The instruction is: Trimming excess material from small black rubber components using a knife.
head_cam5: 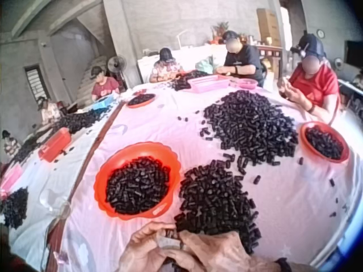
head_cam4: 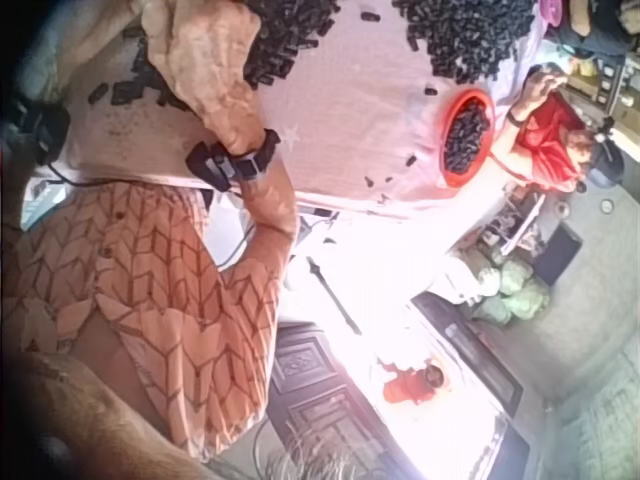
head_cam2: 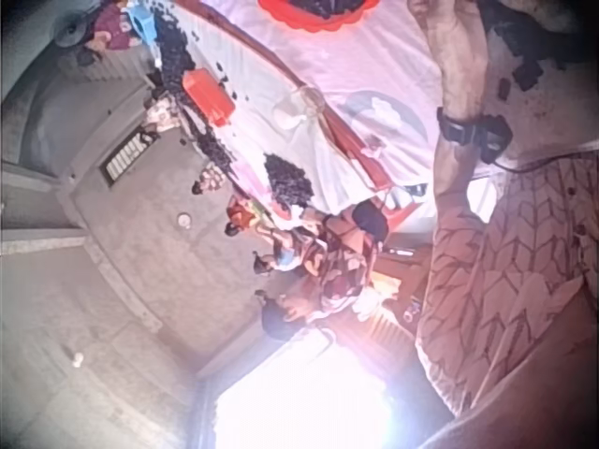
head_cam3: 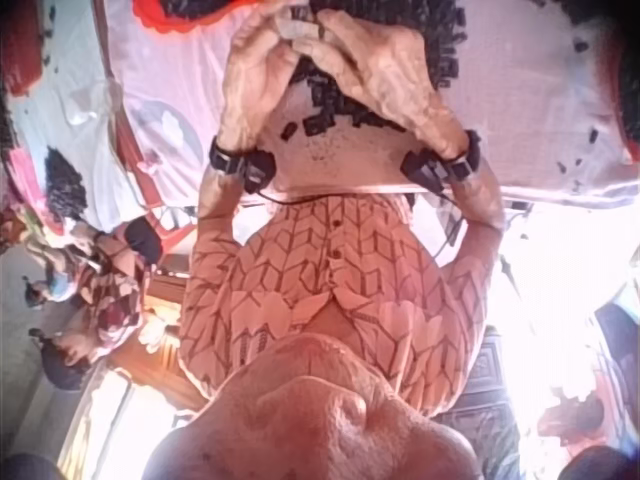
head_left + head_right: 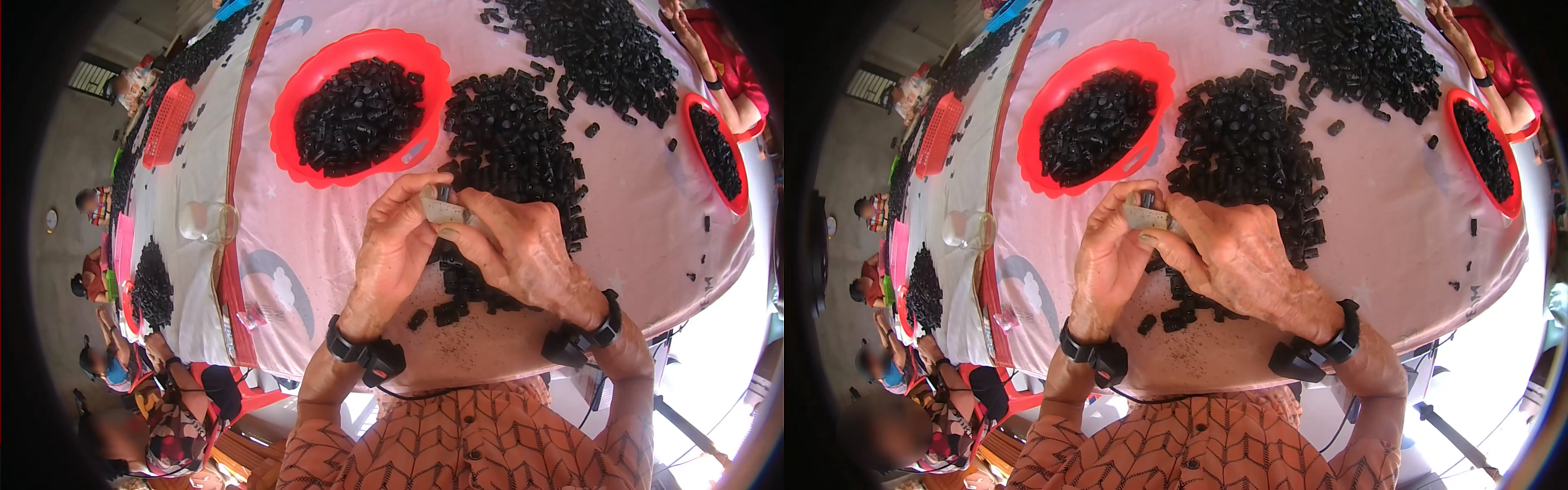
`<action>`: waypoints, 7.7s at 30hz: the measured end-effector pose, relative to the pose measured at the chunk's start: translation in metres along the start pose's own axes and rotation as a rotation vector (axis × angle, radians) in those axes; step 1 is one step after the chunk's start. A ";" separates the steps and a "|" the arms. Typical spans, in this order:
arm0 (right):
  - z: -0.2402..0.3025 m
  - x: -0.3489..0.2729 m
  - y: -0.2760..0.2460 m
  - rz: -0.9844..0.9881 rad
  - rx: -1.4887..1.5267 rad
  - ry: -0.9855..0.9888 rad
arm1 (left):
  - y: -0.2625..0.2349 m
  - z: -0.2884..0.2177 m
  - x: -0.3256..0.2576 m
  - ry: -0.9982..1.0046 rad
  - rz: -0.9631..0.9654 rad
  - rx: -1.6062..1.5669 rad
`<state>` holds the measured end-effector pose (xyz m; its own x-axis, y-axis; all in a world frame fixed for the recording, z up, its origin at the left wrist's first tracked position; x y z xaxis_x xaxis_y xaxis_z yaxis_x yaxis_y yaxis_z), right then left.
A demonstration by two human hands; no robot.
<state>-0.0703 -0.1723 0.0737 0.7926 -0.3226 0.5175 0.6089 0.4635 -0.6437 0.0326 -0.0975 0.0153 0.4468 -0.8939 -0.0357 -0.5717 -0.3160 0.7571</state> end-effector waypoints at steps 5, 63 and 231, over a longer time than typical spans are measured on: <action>0.001 -0.001 0.001 -0.035 0.001 -0.002 | 0.000 0.000 0.000 0.007 -0.013 0.018; -0.028 0.004 -0.010 -0.062 0.180 0.283 | 0.004 0.008 0.001 -0.135 -0.021 -0.037; -0.007 -0.001 0.010 0.039 0.065 0.067 | -0.004 0.002 -0.002 -0.037 -0.056 0.045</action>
<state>-0.0649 -0.1736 0.0629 0.8175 -0.3567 0.4523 0.5758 0.5286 -0.6237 0.0324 -0.0947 0.0108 0.4540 -0.8851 -0.1022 -0.5771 -0.3795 0.7232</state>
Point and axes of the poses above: each hand's wrist, its own x-axis towards the middle knuckle, its own y-axis out of the palm, z = x × y, the point moved 8 cm from there along x, towards the middle knuckle, and after that the axes turned 5 degrees about -x, right-handed, at the moved point
